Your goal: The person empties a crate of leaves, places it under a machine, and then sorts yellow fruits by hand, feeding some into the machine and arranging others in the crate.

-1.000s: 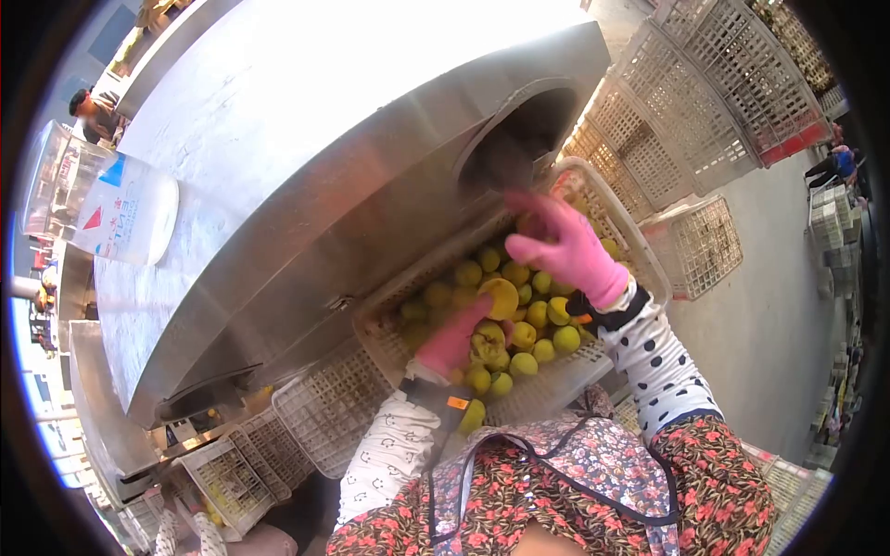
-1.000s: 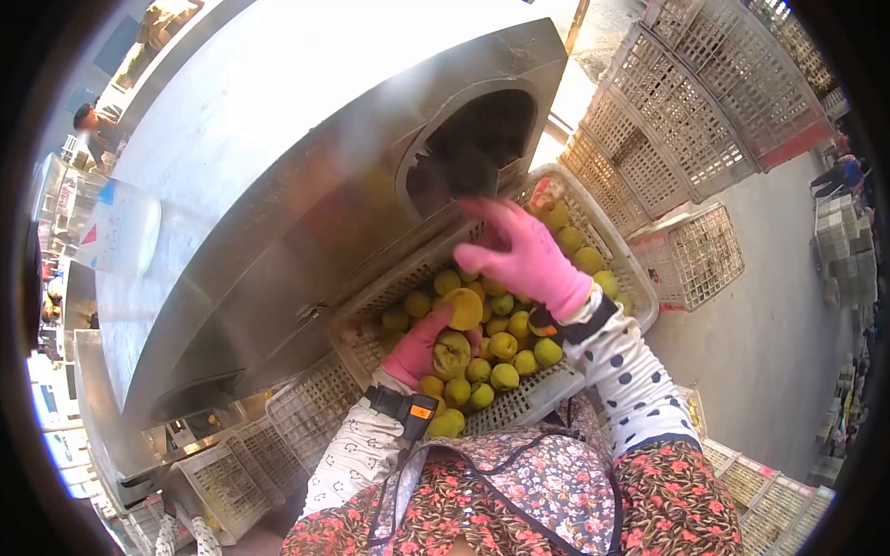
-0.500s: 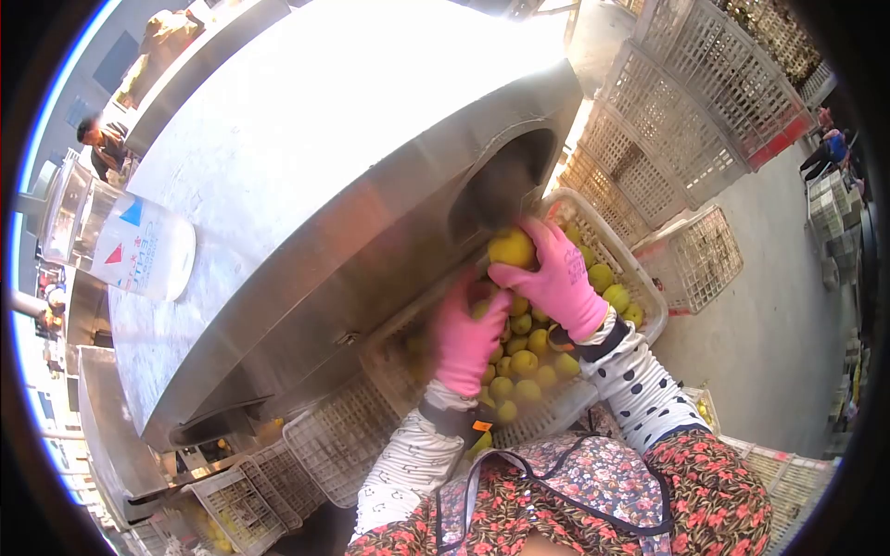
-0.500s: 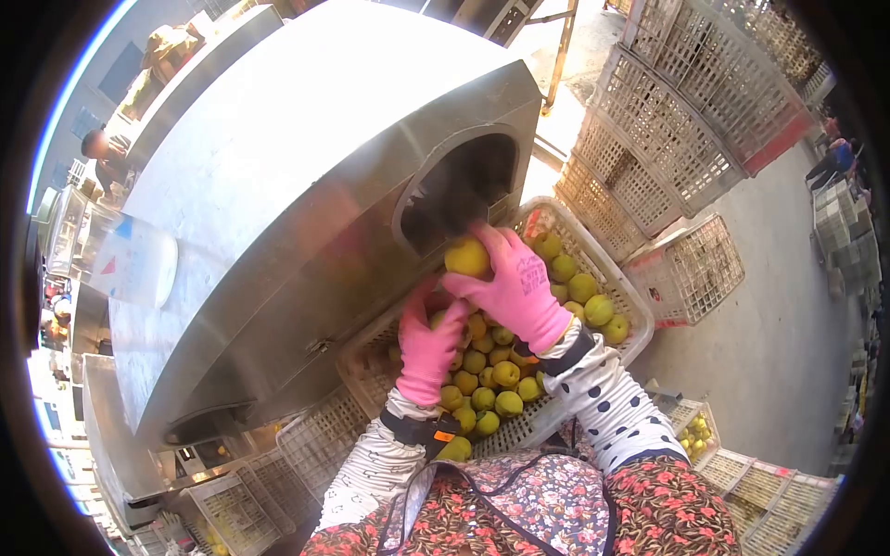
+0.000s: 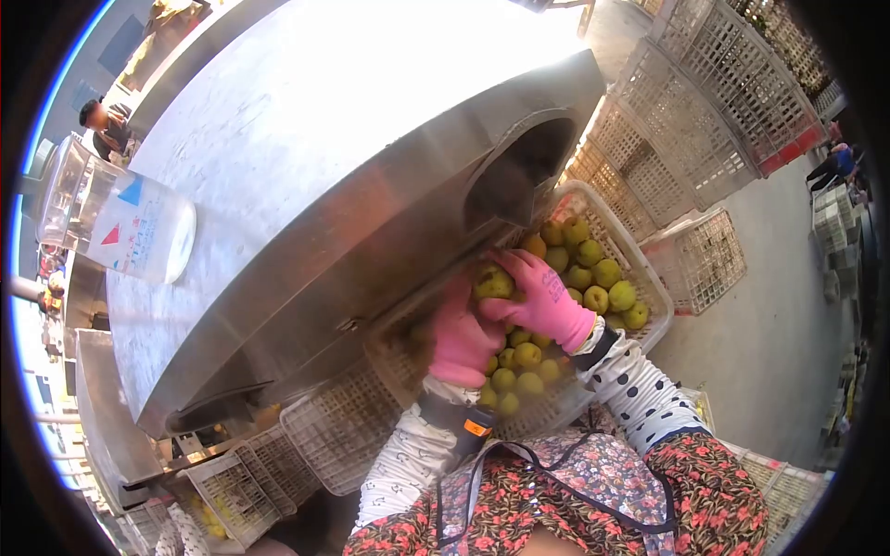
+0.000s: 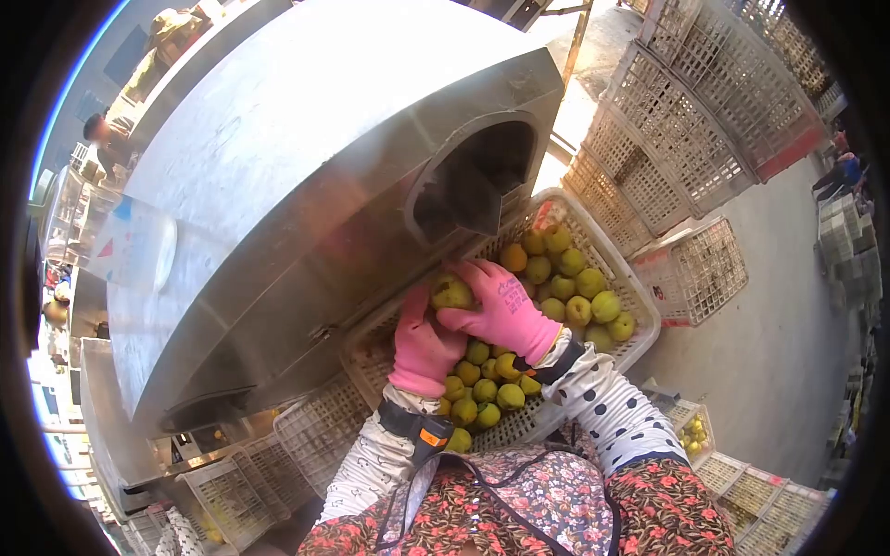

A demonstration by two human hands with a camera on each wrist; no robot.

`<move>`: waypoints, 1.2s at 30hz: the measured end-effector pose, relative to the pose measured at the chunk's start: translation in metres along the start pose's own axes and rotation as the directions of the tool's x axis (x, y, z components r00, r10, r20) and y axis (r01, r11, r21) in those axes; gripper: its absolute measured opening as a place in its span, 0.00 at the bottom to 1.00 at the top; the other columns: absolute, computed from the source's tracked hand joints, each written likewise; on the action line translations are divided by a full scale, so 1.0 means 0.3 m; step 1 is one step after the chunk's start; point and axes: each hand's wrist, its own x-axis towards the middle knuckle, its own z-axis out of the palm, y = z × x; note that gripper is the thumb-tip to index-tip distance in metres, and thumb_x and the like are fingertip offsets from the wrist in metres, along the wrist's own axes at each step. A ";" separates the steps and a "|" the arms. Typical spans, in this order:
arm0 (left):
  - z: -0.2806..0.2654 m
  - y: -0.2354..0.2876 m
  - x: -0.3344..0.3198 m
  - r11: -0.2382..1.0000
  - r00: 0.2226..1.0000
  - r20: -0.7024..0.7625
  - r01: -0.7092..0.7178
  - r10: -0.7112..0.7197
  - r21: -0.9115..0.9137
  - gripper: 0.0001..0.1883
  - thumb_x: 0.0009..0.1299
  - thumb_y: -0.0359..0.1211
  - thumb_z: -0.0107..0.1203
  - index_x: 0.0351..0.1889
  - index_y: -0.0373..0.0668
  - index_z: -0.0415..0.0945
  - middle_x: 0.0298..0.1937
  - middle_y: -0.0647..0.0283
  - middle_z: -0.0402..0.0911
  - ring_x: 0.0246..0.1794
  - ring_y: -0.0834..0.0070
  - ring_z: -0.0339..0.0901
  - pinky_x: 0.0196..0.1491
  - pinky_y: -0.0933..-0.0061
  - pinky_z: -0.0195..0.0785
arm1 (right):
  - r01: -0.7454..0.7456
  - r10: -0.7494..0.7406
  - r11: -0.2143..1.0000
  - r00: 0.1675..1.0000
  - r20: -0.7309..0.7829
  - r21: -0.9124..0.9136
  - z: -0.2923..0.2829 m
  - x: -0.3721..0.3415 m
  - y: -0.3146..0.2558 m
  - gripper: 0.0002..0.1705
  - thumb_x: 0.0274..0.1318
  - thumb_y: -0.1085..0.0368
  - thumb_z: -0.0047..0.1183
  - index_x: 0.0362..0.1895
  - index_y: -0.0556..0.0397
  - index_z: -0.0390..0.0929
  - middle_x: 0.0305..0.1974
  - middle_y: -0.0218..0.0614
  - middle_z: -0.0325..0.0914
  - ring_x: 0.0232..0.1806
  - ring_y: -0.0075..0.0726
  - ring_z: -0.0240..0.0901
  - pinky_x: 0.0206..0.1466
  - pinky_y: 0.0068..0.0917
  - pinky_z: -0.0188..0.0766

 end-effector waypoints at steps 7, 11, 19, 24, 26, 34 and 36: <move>0.006 -0.041 0.029 0.549 0.967 0.090 0.210 -0.237 -0.809 0.23 0.79 0.44 0.47 0.68 0.44 0.69 0.66 0.57 0.73 0.67 0.62 0.70 0.70 0.55 0.60 | -0.053 -0.199 0.768 0.928 -0.316 -0.638 -0.079 0.183 0.066 0.41 0.48 0.49 0.68 0.65 0.51 0.72 0.52 0.49 0.73 0.49 0.59 0.76 0.50 0.51 0.74; -0.076 -0.156 -0.092 0.785 0.973 0.052 0.213 -0.225 -0.582 0.23 0.80 0.43 0.45 0.67 0.43 0.70 0.65 0.57 0.74 0.67 0.60 0.69 0.71 0.54 0.59 | -0.122 -0.008 0.726 0.983 -0.185 -0.677 -0.042 0.247 0.159 0.32 0.58 0.48 0.60 0.61 0.52 0.73 0.50 0.51 0.74 0.50 0.61 0.76 0.51 0.50 0.75; -0.184 -0.277 -0.270 0.954 0.966 0.023 0.251 -0.258 0.167 0.21 0.80 0.40 0.45 0.66 0.42 0.70 0.64 0.55 0.73 0.68 0.60 0.68 0.72 0.57 0.60 | 0.156 -0.290 0.951 0.753 -0.591 -0.269 -0.075 0.303 0.151 0.22 0.56 0.60 0.64 0.53 0.52 0.79 0.46 0.47 0.77 0.39 0.56 0.78 0.43 0.46 0.76; -0.218 -0.328 -0.357 0.928 0.901 -0.248 0.310 -0.356 -0.206 0.19 0.79 0.40 0.51 0.63 0.42 0.71 0.61 0.57 0.75 0.63 0.63 0.71 0.68 0.60 0.65 | -0.309 0.299 0.947 0.948 -0.110 -0.083 0.205 -0.093 0.319 0.29 0.54 0.55 0.65 0.57 0.54 0.75 0.49 0.48 0.76 0.49 0.49 0.77 0.49 0.42 0.74; -0.219 -0.353 -0.370 0.919 0.869 -0.308 0.337 -0.388 -0.206 0.19 0.78 0.41 0.53 0.61 0.42 0.72 0.59 0.58 0.75 0.60 0.65 0.73 0.65 0.62 0.68 | -0.307 0.357 0.887 0.930 0.091 -0.346 0.404 -0.129 0.453 0.34 0.55 0.49 0.63 0.59 0.56 0.73 0.53 0.49 0.75 0.53 0.48 0.77 0.52 0.42 0.74; -0.174 -0.385 -0.346 0.665 0.668 -0.225 0.528 -0.709 -0.529 0.18 0.77 0.42 0.55 0.59 0.42 0.73 0.56 0.61 0.76 0.56 0.67 0.77 0.61 0.65 0.71 | -0.271 0.421 0.868 0.846 0.327 -0.416 0.459 -0.047 0.472 0.43 0.46 0.46 0.66 0.63 0.56 0.70 0.59 0.53 0.71 0.58 0.56 0.74 0.58 0.44 0.74; -0.121 -0.345 -0.297 0.623 0.660 -0.151 0.573 -0.736 -0.532 0.18 0.78 0.41 0.54 0.59 0.42 0.72 0.58 0.61 0.76 0.58 0.67 0.76 0.62 0.65 0.71 | -0.207 0.278 0.951 0.898 0.341 -0.229 0.355 -0.064 0.391 0.45 0.42 0.47 0.68 0.64 0.55 0.71 0.58 0.53 0.72 0.58 0.57 0.74 0.60 0.44 0.73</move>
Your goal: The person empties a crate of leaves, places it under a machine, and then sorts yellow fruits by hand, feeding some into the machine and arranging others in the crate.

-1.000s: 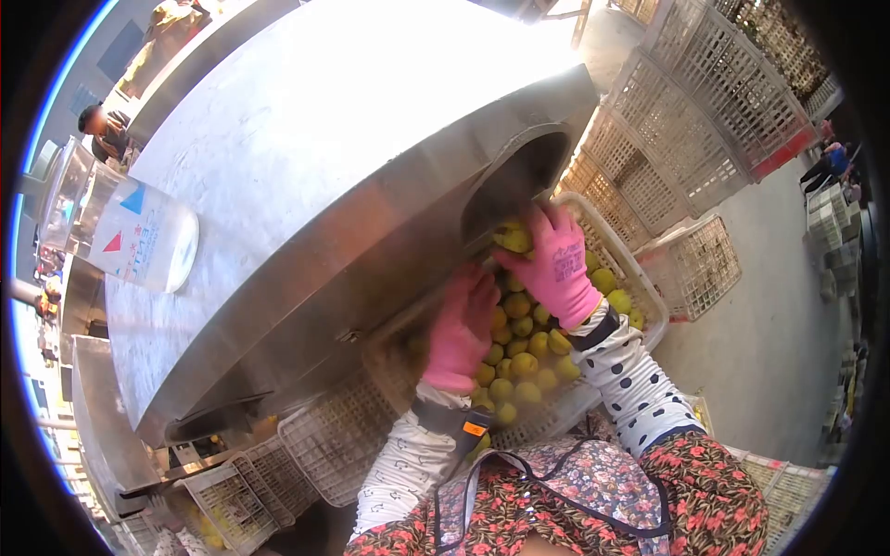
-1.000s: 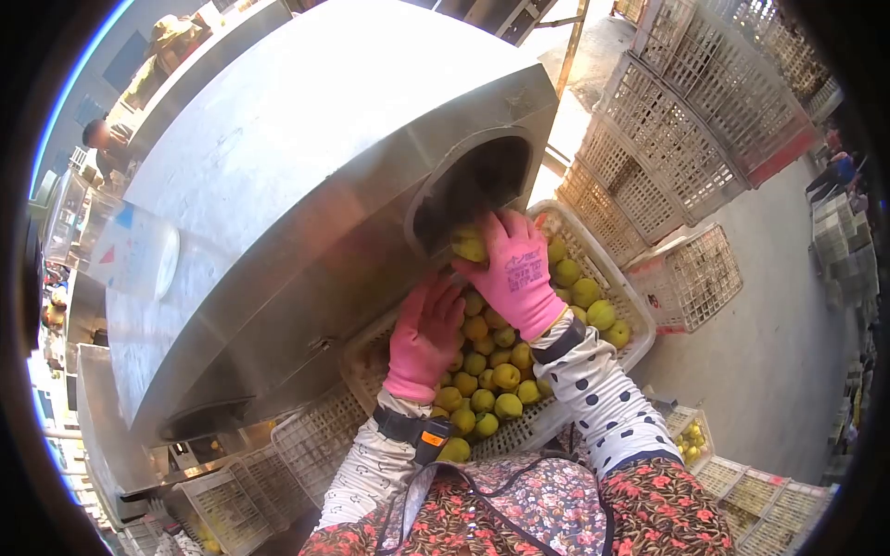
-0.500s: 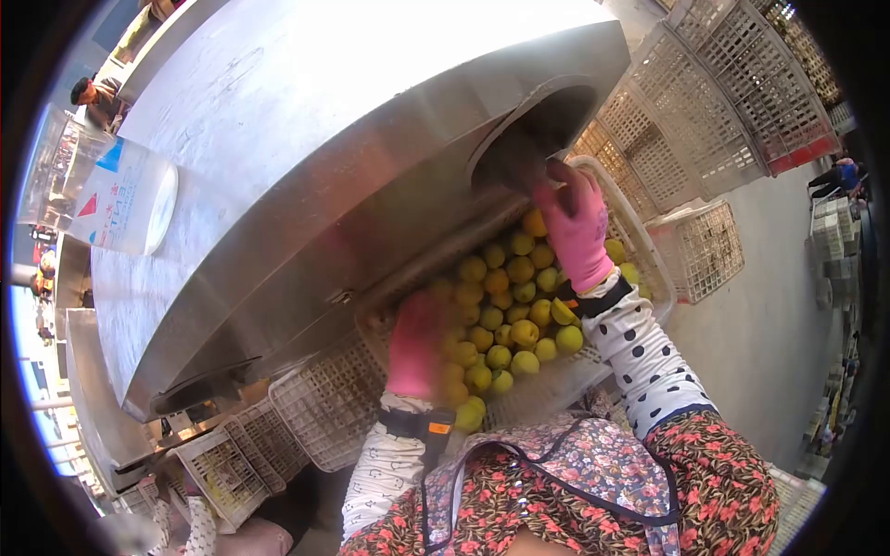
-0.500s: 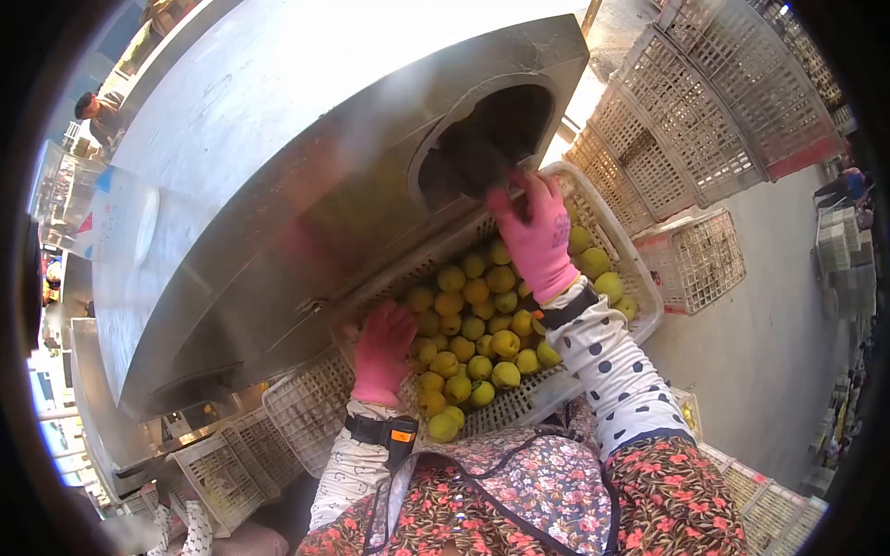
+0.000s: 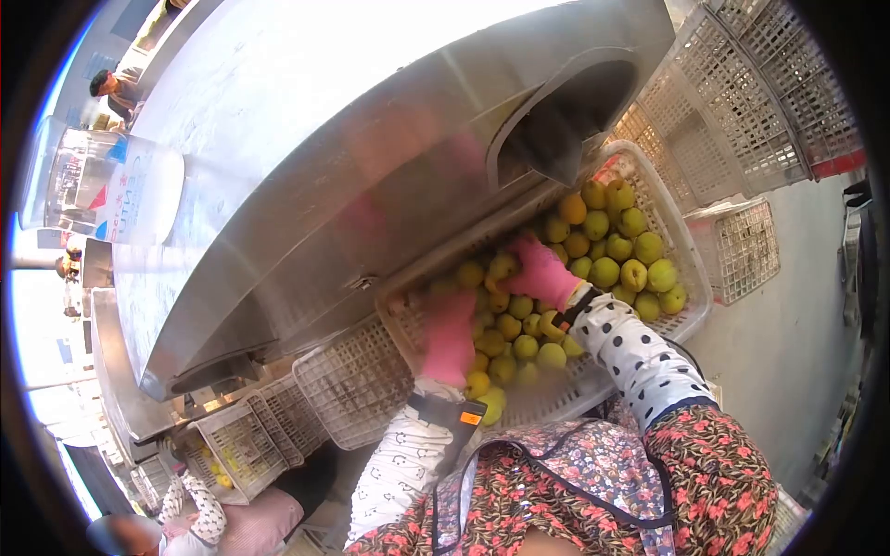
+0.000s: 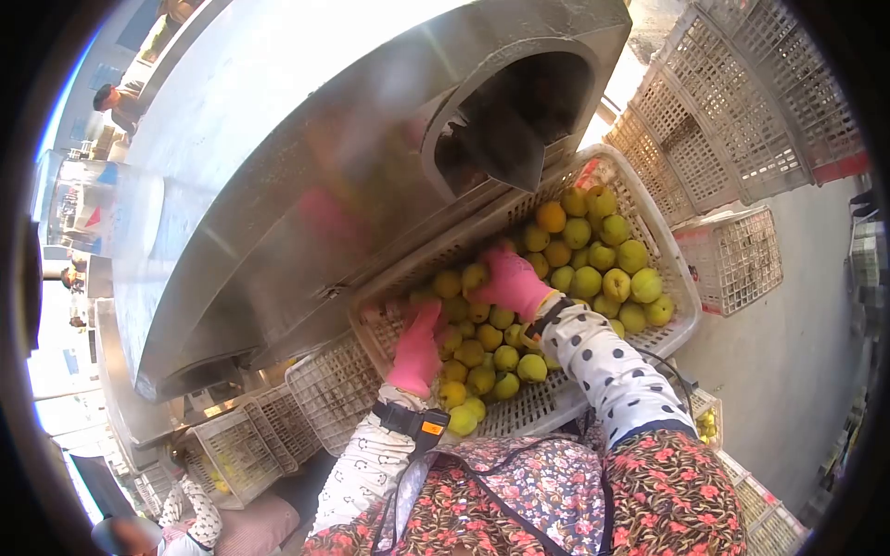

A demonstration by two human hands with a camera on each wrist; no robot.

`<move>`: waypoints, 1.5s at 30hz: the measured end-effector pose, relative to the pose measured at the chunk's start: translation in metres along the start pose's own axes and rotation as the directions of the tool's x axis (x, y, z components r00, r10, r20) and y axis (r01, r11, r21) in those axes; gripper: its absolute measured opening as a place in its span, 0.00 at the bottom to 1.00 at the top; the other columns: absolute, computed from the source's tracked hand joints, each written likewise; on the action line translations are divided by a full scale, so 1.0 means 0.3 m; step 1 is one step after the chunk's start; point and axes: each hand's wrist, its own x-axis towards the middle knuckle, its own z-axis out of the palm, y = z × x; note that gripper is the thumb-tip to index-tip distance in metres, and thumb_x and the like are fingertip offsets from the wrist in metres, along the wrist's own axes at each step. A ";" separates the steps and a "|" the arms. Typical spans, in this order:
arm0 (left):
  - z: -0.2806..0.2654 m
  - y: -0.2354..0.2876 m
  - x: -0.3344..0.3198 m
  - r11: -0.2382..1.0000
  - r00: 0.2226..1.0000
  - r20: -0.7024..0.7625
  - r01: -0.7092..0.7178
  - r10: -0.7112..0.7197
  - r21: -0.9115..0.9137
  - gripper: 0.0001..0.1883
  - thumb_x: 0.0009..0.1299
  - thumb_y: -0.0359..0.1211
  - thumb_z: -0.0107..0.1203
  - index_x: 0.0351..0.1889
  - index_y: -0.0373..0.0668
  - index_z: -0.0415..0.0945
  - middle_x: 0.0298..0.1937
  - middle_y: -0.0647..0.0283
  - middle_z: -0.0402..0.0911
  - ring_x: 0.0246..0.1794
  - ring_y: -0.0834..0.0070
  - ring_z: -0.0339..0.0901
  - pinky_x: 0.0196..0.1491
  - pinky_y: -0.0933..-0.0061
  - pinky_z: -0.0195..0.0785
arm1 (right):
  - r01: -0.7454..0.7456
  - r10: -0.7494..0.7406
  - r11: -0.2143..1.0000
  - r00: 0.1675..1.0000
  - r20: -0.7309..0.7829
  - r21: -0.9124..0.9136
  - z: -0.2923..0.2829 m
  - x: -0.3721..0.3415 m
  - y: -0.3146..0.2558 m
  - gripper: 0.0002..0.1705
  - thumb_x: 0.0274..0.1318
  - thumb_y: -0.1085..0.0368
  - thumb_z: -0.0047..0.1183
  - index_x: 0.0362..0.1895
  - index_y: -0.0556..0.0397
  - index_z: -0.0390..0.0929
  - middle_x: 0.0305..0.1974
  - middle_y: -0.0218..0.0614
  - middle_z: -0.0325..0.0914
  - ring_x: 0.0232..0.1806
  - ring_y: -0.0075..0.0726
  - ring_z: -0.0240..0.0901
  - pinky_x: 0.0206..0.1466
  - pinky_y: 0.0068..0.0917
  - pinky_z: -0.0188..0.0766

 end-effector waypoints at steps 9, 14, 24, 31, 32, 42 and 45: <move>0.338 0.222 -0.020 0.750 0.700 0.710 0.508 -0.073 -0.423 0.25 0.80 0.46 0.46 0.68 0.41 0.67 0.60 0.60 0.78 0.61 0.66 0.76 0.63 0.64 0.70 | 0.173 -0.065 0.975 0.820 -0.568 0.139 -0.329 -0.234 -0.272 0.46 0.36 0.56 0.74 0.64 0.54 0.72 0.47 0.50 0.79 0.52 0.59 0.76 0.58 0.43 0.73; 0.244 0.119 0.086 0.584 0.904 0.399 -0.410 0.156 0.701 0.33 0.75 0.54 0.48 0.69 0.40 0.66 0.64 0.56 0.76 0.64 0.61 0.74 0.67 0.61 0.66 | -0.129 -0.031 0.967 0.797 -0.603 -0.220 -0.542 -0.015 -0.281 0.41 0.44 0.43 0.70 0.58 0.56 0.75 0.47 0.51 0.79 0.52 0.58 0.77 0.54 0.45 0.74; 0.096 -0.065 0.360 -0.463 0.863 0.486 -0.491 -0.140 0.738 0.40 0.64 0.60 0.57 0.69 0.46 0.67 0.69 0.55 0.68 0.70 0.60 0.65 0.73 0.53 0.56 | 0.064 0.116 0.976 0.656 -0.746 0.208 -0.556 -0.014 -0.107 0.21 0.55 0.54 0.67 0.47 0.54 0.82 0.43 0.40 0.80 0.37 0.39 0.79 0.43 0.33 0.76; 0.125 -0.069 0.393 -0.573 0.846 0.479 -0.519 -0.235 0.635 0.36 0.63 0.57 0.59 0.64 0.48 0.71 0.61 0.60 0.73 0.64 0.63 0.68 0.68 0.51 0.57 | -0.334 0.161 0.764 0.927 -0.339 -0.552 -0.163 0.093 0.279 0.32 0.55 0.58 0.63 0.62 0.54 0.70 0.55 0.43 0.74 0.49 0.46 0.79 0.50 0.41 0.76; 0.111 -0.079 0.395 -0.590 0.836 0.506 -0.522 -0.212 0.616 0.36 0.62 0.57 0.59 0.64 0.48 0.72 0.61 0.59 0.73 0.64 0.63 0.68 0.68 0.51 0.57 | -0.356 0.237 0.726 0.933 -0.272 -0.588 -0.134 0.135 0.306 0.33 0.54 0.59 0.62 0.63 0.55 0.69 0.57 0.45 0.73 0.52 0.48 0.78 0.53 0.43 0.75; 0.109 -0.023 0.391 -0.423 0.701 0.660 -0.702 -0.270 0.572 0.37 0.60 0.57 0.60 0.62 0.45 0.73 0.60 0.57 0.72 0.65 0.59 0.66 0.69 0.49 0.55 | -0.170 0.269 0.322 0.960 0.082 0.931 -0.402 -0.127 0.160 0.38 0.50 0.57 0.63 0.66 0.59 0.69 0.54 0.43 0.78 0.51 0.39 0.79 0.46 0.35 0.81; 0.155 -0.023 0.420 -0.446 0.721 0.608 -0.688 -0.332 0.573 0.35 0.58 0.57 0.60 0.59 0.46 0.76 0.57 0.57 0.74 0.63 0.59 0.68 0.68 0.52 0.57 | 0.025 0.123 0.027 0.992 -0.029 0.999 -0.468 -0.215 0.039 0.47 0.50 0.52 0.67 0.70 0.61 0.64 0.51 0.39 0.78 0.48 0.33 0.80 0.41 0.28 0.81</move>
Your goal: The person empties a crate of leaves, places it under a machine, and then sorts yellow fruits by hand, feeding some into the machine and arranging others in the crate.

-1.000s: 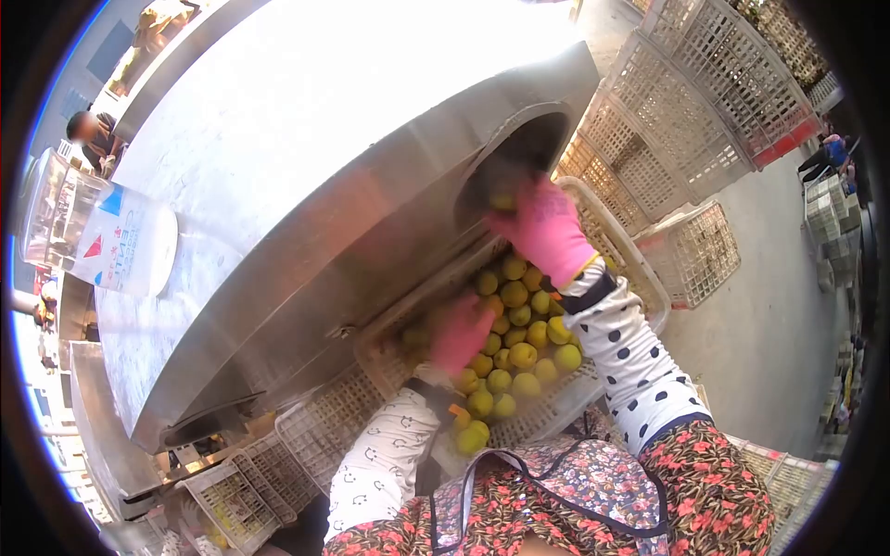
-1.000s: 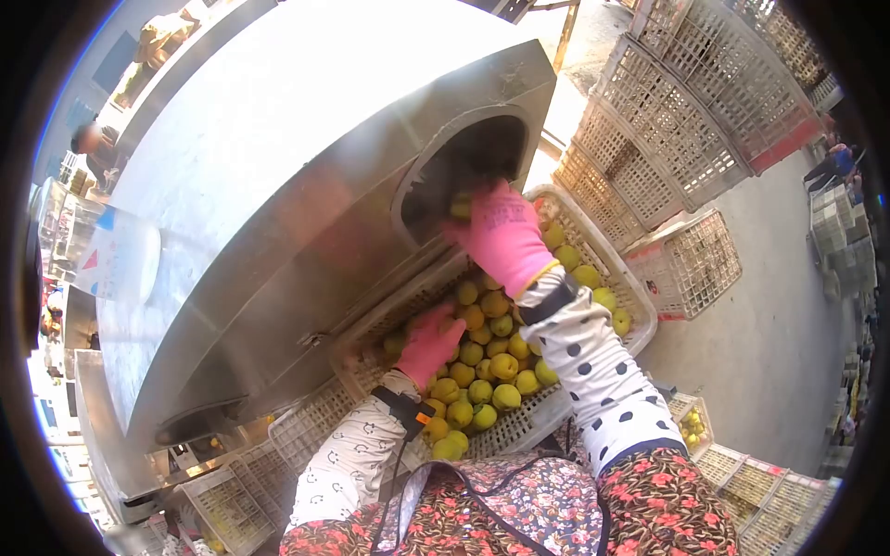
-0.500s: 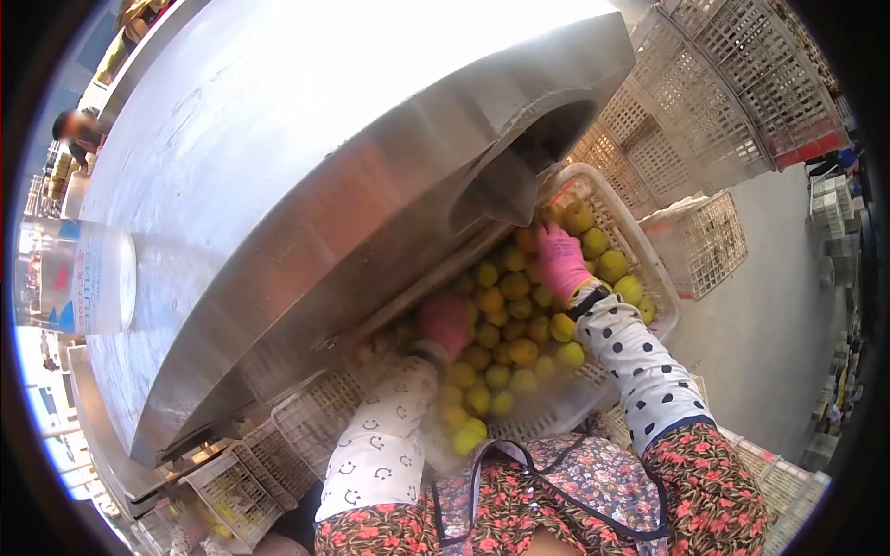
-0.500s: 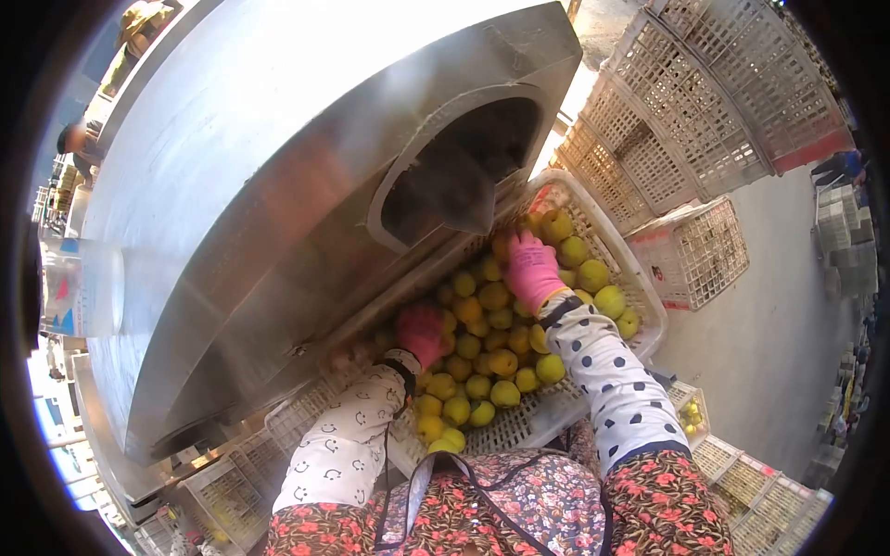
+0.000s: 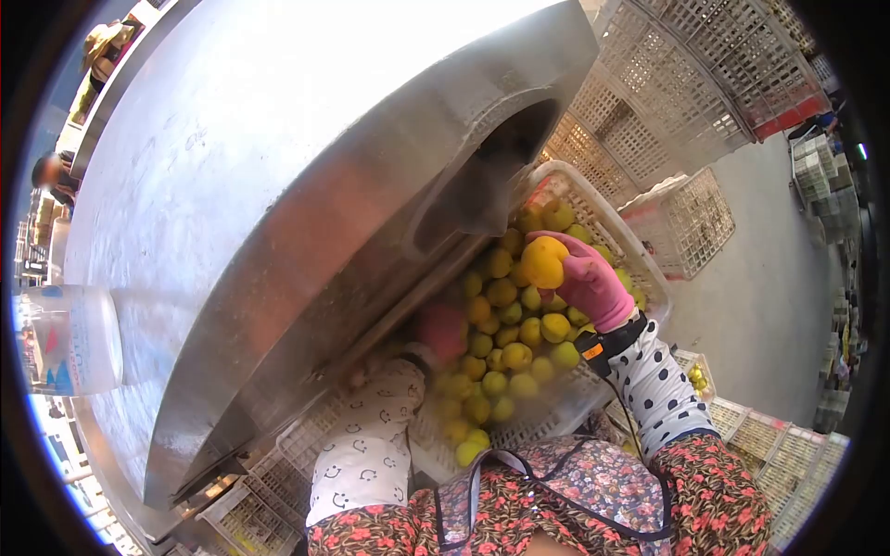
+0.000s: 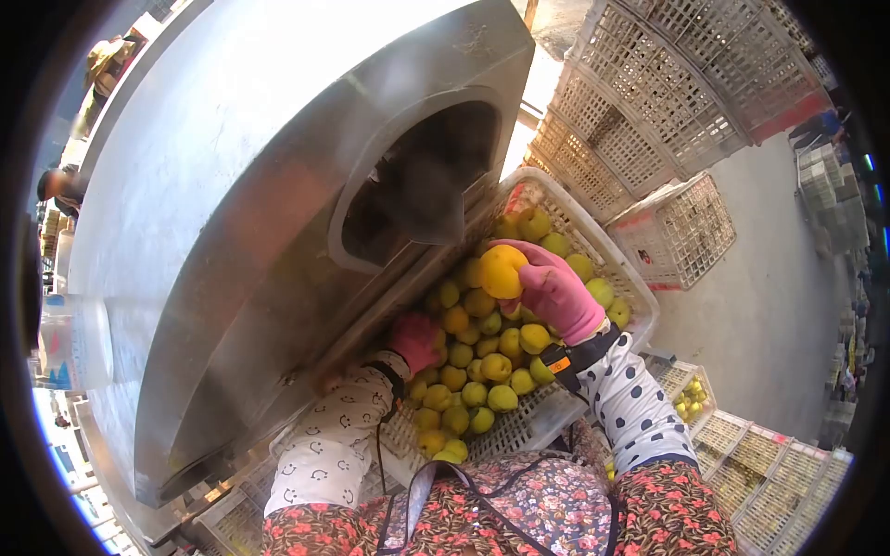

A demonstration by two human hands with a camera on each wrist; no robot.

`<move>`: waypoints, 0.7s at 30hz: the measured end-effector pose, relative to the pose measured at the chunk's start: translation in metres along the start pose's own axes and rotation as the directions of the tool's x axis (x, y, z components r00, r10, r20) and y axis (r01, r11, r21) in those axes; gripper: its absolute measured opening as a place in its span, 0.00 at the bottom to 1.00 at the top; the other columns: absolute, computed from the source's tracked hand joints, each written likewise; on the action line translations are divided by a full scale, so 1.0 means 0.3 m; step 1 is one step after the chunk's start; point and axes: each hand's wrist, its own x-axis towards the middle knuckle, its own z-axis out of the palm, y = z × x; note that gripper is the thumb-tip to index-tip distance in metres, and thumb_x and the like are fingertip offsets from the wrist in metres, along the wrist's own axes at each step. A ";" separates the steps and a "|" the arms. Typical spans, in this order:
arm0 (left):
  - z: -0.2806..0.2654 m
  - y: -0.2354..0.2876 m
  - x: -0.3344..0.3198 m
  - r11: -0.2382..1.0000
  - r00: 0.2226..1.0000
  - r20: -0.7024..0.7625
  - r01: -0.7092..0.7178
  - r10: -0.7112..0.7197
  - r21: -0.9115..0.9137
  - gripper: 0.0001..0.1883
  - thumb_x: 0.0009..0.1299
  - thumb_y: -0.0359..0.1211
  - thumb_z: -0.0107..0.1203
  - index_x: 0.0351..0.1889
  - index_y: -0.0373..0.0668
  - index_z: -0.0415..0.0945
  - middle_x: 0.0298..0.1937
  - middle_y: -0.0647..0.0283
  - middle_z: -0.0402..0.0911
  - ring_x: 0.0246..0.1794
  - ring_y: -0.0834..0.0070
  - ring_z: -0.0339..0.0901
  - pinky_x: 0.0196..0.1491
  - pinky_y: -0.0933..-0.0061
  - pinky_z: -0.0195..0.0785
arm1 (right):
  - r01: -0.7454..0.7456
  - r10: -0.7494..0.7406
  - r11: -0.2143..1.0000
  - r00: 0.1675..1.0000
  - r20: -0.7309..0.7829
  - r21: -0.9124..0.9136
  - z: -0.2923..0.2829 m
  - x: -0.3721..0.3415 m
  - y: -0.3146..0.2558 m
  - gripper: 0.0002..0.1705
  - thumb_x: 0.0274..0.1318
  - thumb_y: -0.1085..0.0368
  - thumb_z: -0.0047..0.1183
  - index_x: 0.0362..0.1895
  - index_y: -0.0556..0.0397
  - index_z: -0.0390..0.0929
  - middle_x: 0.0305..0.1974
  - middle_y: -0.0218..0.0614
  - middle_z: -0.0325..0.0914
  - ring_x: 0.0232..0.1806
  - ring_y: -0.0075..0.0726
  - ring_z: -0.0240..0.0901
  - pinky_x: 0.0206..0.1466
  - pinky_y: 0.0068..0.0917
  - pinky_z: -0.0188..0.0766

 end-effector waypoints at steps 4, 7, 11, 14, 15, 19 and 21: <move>-0.059 0.016 0.000 0.994 0.996 0.075 0.043 -0.051 0.103 0.33 0.56 0.58 0.60 0.55 0.48 0.79 0.53 0.57 0.77 0.59 0.60 0.72 0.66 0.54 0.62 | 0.154 -0.177 0.960 0.981 -0.079 -0.235 0.131 0.002 -0.106 0.38 0.52 0.60 0.57 0.68 0.61 0.68 0.56 0.41 0.76 0.47 0.32 0.78 0.40 0.26 0.79; -0.032 -0.005 -0.026 0.997 0.999 0.034 0.006 -0.009 0.074 0.34 0.56 0.59 0.59 0.55 0.48 0.80 0.54 0.58 0.79 0.59 0.60 0.73 0.65 0.54 0.63 | 0.163 -0.224 0.852 0.972 -0.064 -0.498 0.178 0.055 -0.174 0.36 0.51 0.60 0.58 0.65 0.62 0.72 0.57 0.40 0.76 0.46 0.30 0.78 0.40 0.27 0.77; -0.043 -0.014 -0.018 0.997 0.995 0.104 -0.021 0.014 0.070 0.36 0.57 0.60 0.58 0.58 0.48 0.78 0.59 0.58 0.78 0.61 0.60 0.72 0.68 0.55 0.59 | 0.237 -0.474 0.280 0.877 0.081 -0.930 0.213 0.169 -0.135 0.33 0.53 0.58 0.60 0.62 0.61 0.73 0.52 0.54 0.76 0.48 0.52 0.78 0.48 0.39 0.75; -0.004 -0.021 -0.008 0.996 0.997 0.067 -0.033 0.028 0.085 0.39 0.58 0.61 0.58 0.63 0.47 0.74 0.61 0.57 0.77 0.63 0.60 0.71 0.69 0.54 0.58 | 0.225 -0.557 -0.007 0.808 0.191 -0.974 0.228 0.197 -0.087 0.33 0.56 0.54 0.62 0.62 0.60 0.72 0.58 0.60 0.71 0.58 0.65 0.71 0.59 0.47 0.71; 0.006 -0.020 -0.008 0.996 0.997 0.069 -0.037 0.032 0.078 0.40 0.58 0.61 0.57 0.65 0.47 0.73 0.62 0.57 0.76 0.63 0.60 0.71 0.69 0.53 0.59 | 0.183 -0.580 -0.051 0.795 0.178 -0.982 0.241 0.198 -0.077 0.33 0.56 0.53 0.63 0.61 0.60 0.72 0.60 0.59 0.70 0.61 0.65 0.69 0.61 0.48 0.70; 0.017 -0.040 -0.006 0.998 0.997 0.054 -0.053 0.051 0.039 0.43 0.59 0.62 0.57 0.68 0.46 0.69 0.62 0.56 0.76 0.64 0.58 0.71 0.68 0.50 0.61 | 0.161 -0.567 -0.065 0.806 0.170 -0.985 0.284 0.191 -0.081 0.41 0.53 0.49 0.67 0.65 0.57 0.68 0.63 0.62 0.66 0.62 0.69 0.68 0.64 0.50 0.69; 0.012 -0.043 -0.003 0.997 0.997 0.049 -0.067 0.066 0.022 0.43 0.60 0.62 0.57 0.68 0.45 0.69 0.61 0.55 0.77 0.63 0.58 0.72 0.68 0.50 0.62 | 0.138 -0.567 -0.056 0.811 0.145 -0.989 0.300 0.174 -0.078 0.44 0.50 0.47 0.69 0.65 0.56 0.68 0.63 0.62 0.66 0.62 0.69 0.68 0.64 0.50 0.69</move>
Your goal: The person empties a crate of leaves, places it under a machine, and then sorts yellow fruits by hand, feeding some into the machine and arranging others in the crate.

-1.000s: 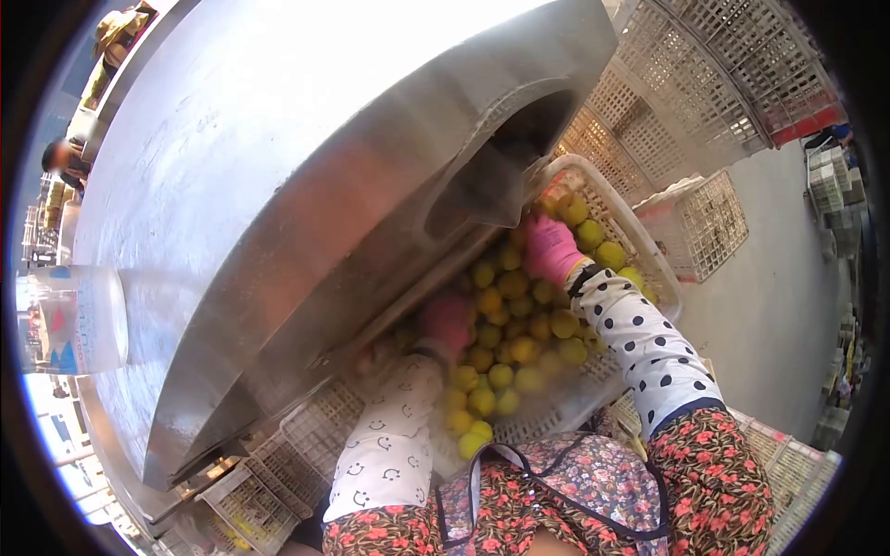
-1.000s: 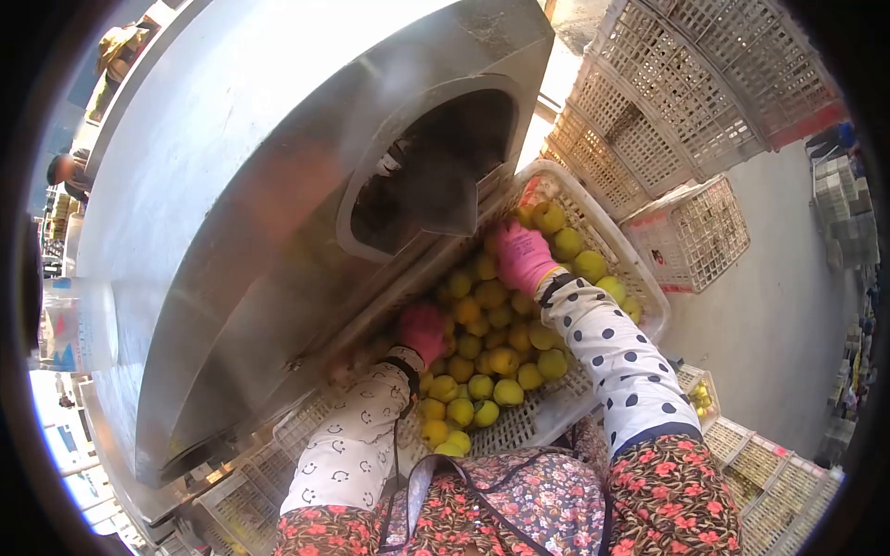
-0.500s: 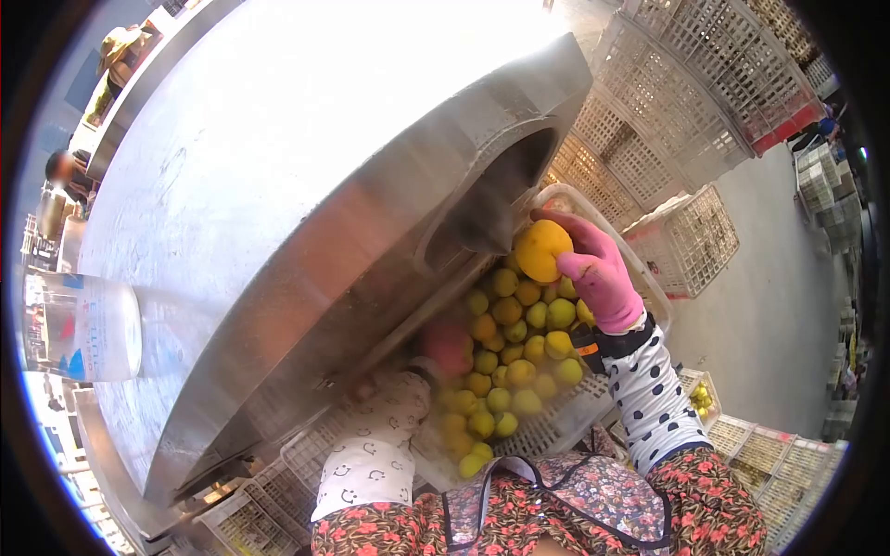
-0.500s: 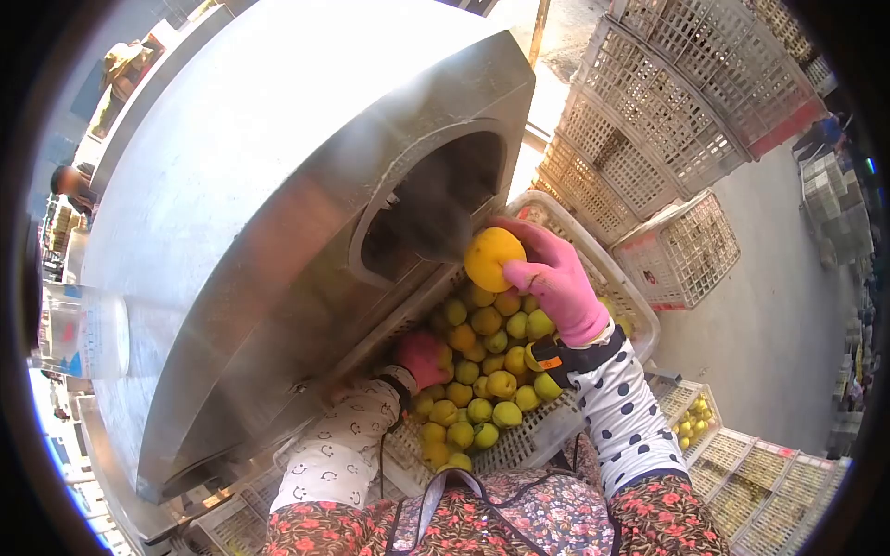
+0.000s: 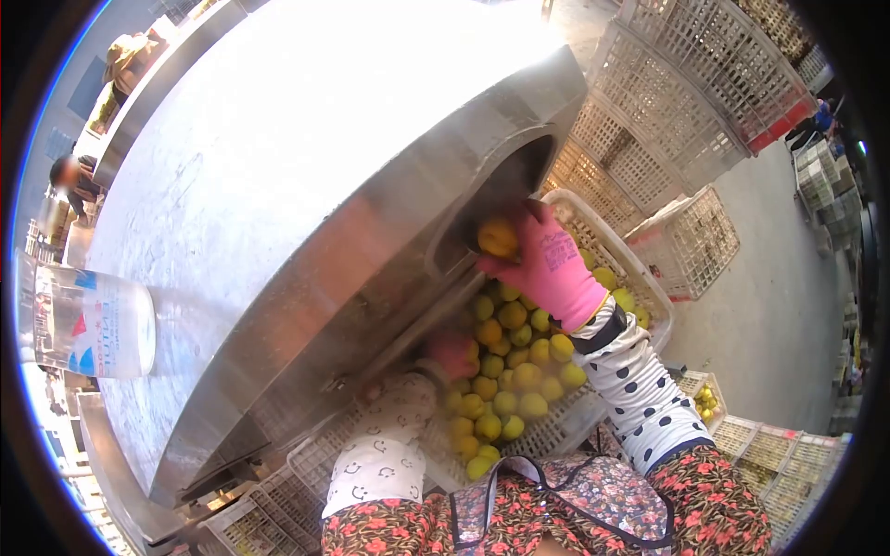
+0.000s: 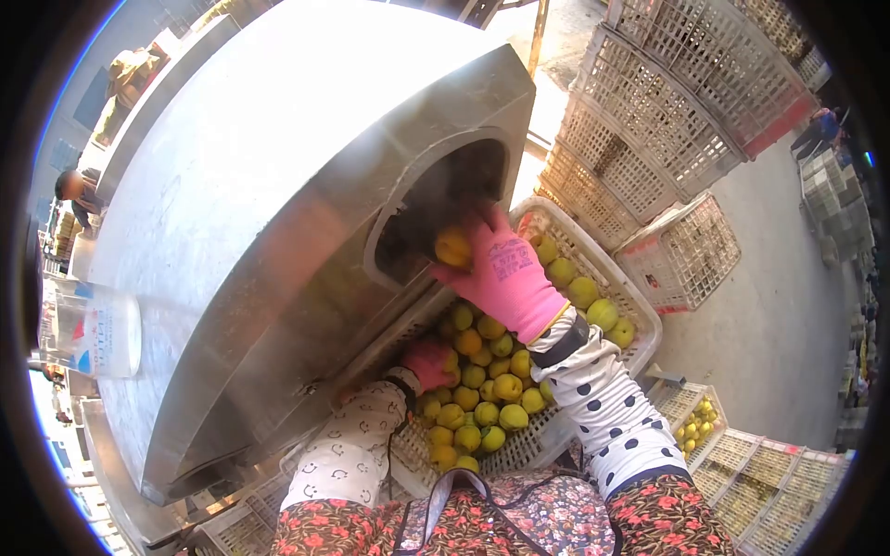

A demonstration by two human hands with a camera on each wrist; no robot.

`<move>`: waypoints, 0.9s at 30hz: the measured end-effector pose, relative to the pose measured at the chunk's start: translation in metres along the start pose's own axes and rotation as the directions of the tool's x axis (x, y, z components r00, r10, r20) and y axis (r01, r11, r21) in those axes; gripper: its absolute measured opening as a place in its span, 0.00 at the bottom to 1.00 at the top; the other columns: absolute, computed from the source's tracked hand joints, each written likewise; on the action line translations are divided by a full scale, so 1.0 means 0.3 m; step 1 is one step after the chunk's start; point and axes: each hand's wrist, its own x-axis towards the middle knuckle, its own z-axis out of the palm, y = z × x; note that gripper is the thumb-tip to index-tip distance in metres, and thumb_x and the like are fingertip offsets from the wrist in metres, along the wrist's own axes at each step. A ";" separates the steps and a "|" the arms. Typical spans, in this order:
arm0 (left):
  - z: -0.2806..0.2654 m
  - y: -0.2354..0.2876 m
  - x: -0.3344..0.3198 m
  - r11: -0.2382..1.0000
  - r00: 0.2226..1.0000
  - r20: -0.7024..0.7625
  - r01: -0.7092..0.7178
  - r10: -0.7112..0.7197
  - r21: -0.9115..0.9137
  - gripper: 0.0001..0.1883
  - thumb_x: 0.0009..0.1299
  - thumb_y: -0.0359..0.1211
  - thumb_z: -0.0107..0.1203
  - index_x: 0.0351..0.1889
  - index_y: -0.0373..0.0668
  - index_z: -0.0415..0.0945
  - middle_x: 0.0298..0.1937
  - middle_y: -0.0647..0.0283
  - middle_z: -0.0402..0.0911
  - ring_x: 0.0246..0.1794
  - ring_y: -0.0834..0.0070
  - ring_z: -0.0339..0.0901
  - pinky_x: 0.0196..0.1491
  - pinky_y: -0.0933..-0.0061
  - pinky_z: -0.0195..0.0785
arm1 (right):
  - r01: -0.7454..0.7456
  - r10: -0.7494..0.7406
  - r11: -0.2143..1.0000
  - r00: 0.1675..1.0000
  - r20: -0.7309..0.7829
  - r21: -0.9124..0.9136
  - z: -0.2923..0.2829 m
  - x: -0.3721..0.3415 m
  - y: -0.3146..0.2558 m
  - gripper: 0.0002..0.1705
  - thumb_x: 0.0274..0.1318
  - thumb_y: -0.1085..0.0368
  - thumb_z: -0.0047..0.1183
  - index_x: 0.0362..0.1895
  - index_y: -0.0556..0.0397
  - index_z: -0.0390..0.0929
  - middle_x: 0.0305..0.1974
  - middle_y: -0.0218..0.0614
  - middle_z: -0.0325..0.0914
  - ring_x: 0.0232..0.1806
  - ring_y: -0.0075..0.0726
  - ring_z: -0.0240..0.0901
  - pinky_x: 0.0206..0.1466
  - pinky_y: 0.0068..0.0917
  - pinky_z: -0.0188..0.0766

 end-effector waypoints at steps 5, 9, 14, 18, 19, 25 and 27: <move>-0.026 0.016 -0.009 1.000 0.999 0.045 -0.008 0.008 -0.008 0.41 0.60 0.60 0.60 0.65 0.43 0.71 0.60 0.52 0.77 0.60 0.56 0.75 0.65 0.52 0.66 | 0.003 0.005 0.916 1.000 0.019 -0.401 0.154 0.103 -0.057 0.37 0.50 0.47 0.68 0.58 0.57 0.74 0.55 0.57 0.73 0.54 0.63 0.74 0.56 0.48 0.73; -0.012 -0.001 -0.024 0.989 0.975 -0.204 -0.115 0.093 -0.097 0.36 0.58 0.57 0.65 0.58 0.44 0.76 0.58 0.52 0.78 0.58 0.55 0.76 0.63 0.51 0.68 | 0.099 -0.128 0.989 0.941 -0.313 -0.106 0.145 0.160 0.037 0.27 0.54 0.51 0.66 0.51 0.56 0.78 0.45 0.52 0.78 0.46 0.57 0.77 0.49 0.44 0.75; 0.025 -0.015 -0.042 0.994 0.974 -0.219 -0.078 0.058 -0.083 0.35 0.59 0.55 0.66 0.60 0.46 0.76 0.59 0.54 0.79 0.60 0.54 0.76 0.63 0.53 0.69 | -0.101 0.065 0.982 0.975 -0.212 -0.162 0.092 -0.114 0.394 0.30 0.58 0.60 0.62 0.63 0.55 0.72 0.53 0.46 0.76 0.44 0.43 0.81 0.45 0.38 0.79; -0.128 0.063 -0.107 0.831 0.992 0.002 0.106 -0.125 -0.546 0.36 0.63 0.57 0.64 0.62 0.43 0.73 0.59 0.54 0.79 0.58 0.57 0.78 0.60 0.56 0.72 | 0.046 0.235 0.659 0.936 0.263 -0.750 0.134 -0.106 0.549 0.37 0.46 0.66 0.65 0.63 0.55 0.70 0.52 0.48 0.74 0.46 0.49 0.82 0.48 0.43 0.79; -0.076 0.054 -0.089 0.762 0.987 -0.009 0.117 -0.159 -0.637 0.37 0.64 0.58 0.63 0.62 0.42 0.73 0.58 0.55 0.80 0.57 0.59 0.79 0.59 0.57 0.73 | -0.014 0.319 0.665 0.909 0.267 -0.747 0.176 -0.069 0.612 0.37 0.45 0.66 0.66 0.62 0.56 0.70 0.52 0.48 0.73 0.49 0.50 0.81 0.50 0.44 0.78; -0.225 0.202 -0.188 -0.596 0.994 0.027 -0.039 -0.102 -0.802 0.40 0.67 0.67 0.55 0.63 0.43 0.72 0.61 0.56 0.79 0.54 0.64 0.80 0.57 0.61 0.74 | -0.123 0.315 0.880 0.875 0.368 -0.459 0.008 -0.055 0.419 0.44 0.44 0.49 0.70 0.63 0.55 0.69 0.59 0.50 0.71 0.57 0.56 0.77 0.58 0.44 0.76; -0.256 0.270 -0.194 -0.768 0.992 -0.122 -0.101 -0.030 -0.632 0.43 0.67 0.70 0.51 0.66 0.43 0.70 0.62 0.55 0.77 0.55 0.64 0.79 0.58 0.61 0.74 | -0.162 0.223 0.971 0.876 0.427 -0.176 -0.059 -0.149 0.271 0.43 0.43 0.46 0.71 0.62 0.53 0.72 0.57 0.51 0.71 0.57 0.59 0.75 0.59 0.45 0.74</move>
